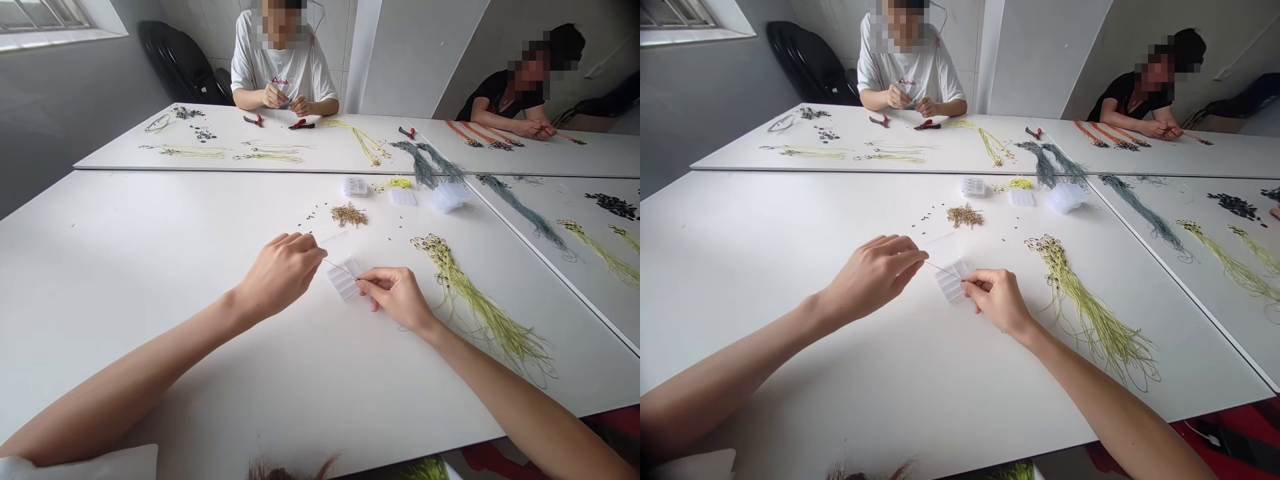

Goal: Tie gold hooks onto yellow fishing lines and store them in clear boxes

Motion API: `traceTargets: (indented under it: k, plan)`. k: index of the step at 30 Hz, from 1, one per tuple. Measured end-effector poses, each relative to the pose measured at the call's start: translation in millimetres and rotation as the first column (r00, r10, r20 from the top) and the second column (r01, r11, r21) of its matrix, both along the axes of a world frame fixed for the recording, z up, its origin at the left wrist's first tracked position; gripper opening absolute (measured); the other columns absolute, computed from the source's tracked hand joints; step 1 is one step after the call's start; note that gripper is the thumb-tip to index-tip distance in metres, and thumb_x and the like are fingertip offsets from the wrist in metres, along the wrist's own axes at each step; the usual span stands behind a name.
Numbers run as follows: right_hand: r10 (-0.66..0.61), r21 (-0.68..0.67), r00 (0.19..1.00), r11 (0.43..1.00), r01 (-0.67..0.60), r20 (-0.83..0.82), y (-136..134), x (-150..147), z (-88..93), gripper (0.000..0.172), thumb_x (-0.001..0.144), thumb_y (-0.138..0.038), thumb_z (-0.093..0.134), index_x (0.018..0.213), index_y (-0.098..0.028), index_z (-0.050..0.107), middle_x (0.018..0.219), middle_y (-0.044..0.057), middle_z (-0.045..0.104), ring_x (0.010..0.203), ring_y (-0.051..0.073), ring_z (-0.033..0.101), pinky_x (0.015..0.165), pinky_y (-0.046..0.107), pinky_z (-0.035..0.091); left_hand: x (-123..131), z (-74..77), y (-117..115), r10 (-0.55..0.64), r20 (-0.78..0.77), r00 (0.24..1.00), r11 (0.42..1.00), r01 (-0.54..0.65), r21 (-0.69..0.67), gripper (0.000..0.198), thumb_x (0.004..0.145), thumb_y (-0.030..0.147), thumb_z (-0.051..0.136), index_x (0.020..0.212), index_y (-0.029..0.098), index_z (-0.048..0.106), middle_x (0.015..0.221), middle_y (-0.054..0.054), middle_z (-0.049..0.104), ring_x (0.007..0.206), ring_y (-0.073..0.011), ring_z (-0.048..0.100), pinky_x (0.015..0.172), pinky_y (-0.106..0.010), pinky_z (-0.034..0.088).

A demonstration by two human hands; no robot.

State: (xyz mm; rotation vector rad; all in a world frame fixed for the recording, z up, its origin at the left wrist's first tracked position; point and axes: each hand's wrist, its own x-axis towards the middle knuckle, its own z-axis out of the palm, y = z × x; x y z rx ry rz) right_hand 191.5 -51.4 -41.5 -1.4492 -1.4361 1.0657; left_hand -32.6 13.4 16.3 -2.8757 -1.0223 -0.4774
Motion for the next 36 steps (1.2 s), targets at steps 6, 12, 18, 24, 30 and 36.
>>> traceTargets:
  k: [6, 12, 18, 24, 30, 36]
  plan:
    - [-0.078, 0.177, 0.997, 0.981, 0.081, -0.022, -10.3, -0.3, 16.8, 0.013, 0.084, -0.028, 0.066, 0.084, -0.019, 0.075, 0.073, 0.002, 0.069, 0.048, 0.01, 0.053, 0.052, 0.028, 0.047, -12.9, 25.3, -9.2, -0.099, -0.075, 0.992, 0.846, 0.044, -0.531, 0.017, 0.086, 0.029, 0.06, 0.098, 0.029, 0.072, 0.095, 0.001, 0.07, 0.085, -0.0171, 0.063, 0.066, -0.026, 0.045]
    - [-0.022, 0.29, 0.998, 0.956, 0.039, -0.062, -20.1, -8.1, 20.8, 0.01, 0.085, -0.023, 0.066, 0.087, -0.022, 0.075, 0.076, 0.002, 0.066, 0.052, 0.011, 0.052, 0.055, 0.03, 0.045, 2.1, 6.4, -16.8, -0.123, 0.067, 0.99, 0.736, 0.136, -0.663, 0.028, 0.092, 0.029, 0.048, 0.111, 0.024, 0.068, 0.093, -0.004, 0.07, 0.074, -0.0149, 0.063, 0.063, -0.025, 0.046]
    - [-0.039, 0.311, 0.995, 0.948, 0.065, -0.089, -18.5, -5.3, 16.7, 0.01, 0.085, -0.021, 0.066, 0.088, -0.022, 0.075, 0.079, 0.002, 0.066, 0.053, 0.011, 0.051, 0.055, 0.03, 0.045, 11.1, -25.1, -13.7, -0.05, 0.087, 0.995, 0.782, 0.093, -0.616, 0.029, 0.091, 0.025, 0.047, 0.112, 0.02, 0.067, 0.086, -0.005, 0.067, 0.069, -0.0152, 0.061, 0.059, -0.026, 0.046]
    - [-0.037, 0.326, 0.994, 0.943, 0.068, -0.1, -18.5, -4.5, 14.0, 0.009, 0.085, -0.019, 0.066, 0.087, -0.022, 0.075, 0.078, 0.002, 0.066, 0.055, 0.011, 0.051, 0.055, 0.031, 0.046, 7.1, -28.4, -6.8, 0.038, 0.052, 0.998, 0.88, -0.009, -0.475, 0.027, 0.09, 0.021, 0.047, 0.106, 0.019, 0.069, 0.089, -0.008, 0.065, 0.084, -0.0213, 0.062, 0.069, -0.032, 0.049]
    - [-0.022, 0.354, 0.998, 0.934, 0.041, -0.057, -22.8, -7.8, 16.4, 0.013, 0.086, -0.018, 0.064, 0.091, -0.023, 0.075, 0.075, 0.002, 0.066, 0.061, 0.013, 0.054, 0.057, 0.031, 0.046, 12.6, -10.7, -19.7, 0.15, 0.351, 0.924, 0.827, 0.077, -0.557, 0.035, 0.086, 0.016, 0.05, 0.118, 0.019, 0.062, 0.114, -0.009, 0.061, 0.081, -0.0157, 0.06, 0.075, -0.033, 0.051]
    - [-0.02, 0.512, 0.997, 0.859, -0.018, 0.069, -26.5, -8.3, 14.4, 0.023, 0.087, -0.012, 0.061, 0.1, -0.026, 0.074, 0.089, 0.005, 0.07, 0.078, 0.018, 0.064, 0.067, 0.034, 0.053, 20.5, 5.1, -33.5, 0.36, 0.417, 0.835, 0.349, 0.294, -0.89, 0.028, 0.09, 0.038, 0.056, 0.105, 0.016, 0.064, 0.097, -0.007, 0.067, 0.075, -0.015, 0.063, 0.069, -0.03, 0.051]
